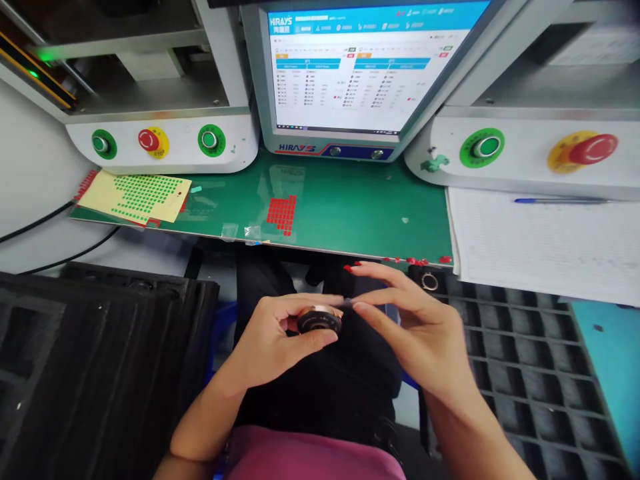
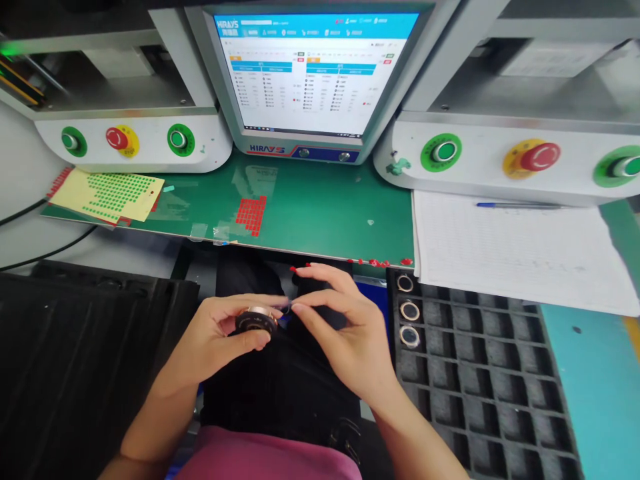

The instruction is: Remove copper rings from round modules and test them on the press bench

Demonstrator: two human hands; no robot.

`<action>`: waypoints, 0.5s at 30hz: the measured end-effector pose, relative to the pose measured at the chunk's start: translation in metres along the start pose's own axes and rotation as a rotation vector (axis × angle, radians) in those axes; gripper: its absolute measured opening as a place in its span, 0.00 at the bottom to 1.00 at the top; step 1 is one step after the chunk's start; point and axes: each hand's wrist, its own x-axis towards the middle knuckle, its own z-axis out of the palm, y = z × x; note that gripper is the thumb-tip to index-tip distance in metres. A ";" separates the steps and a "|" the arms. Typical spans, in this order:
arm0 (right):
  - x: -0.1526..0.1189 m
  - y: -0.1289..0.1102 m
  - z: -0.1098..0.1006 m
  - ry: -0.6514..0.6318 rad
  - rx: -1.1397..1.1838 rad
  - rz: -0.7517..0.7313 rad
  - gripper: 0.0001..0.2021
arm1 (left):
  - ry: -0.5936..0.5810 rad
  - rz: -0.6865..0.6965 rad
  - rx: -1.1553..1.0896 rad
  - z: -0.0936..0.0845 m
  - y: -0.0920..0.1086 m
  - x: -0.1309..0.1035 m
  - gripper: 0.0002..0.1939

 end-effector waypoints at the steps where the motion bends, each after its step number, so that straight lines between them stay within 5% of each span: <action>1: -0.001 0.001 -0.001 0.087 0.028 0.005 0.05 | 0.040 -0.013 -0.047 0.001 -0.002 0.000 0.11; 5: -0.008 0.005 -0.003 0.299 0.162 0.070 0.04 | 0.189 -0.005 -0.331 0.007 -0.011 0.004 0.18; 15: -0.011 0.007 0.004 0.104 0.365 0.210 0.09 | 0.186 0.006 -0.335 0.023 -0.024 0.010 0.20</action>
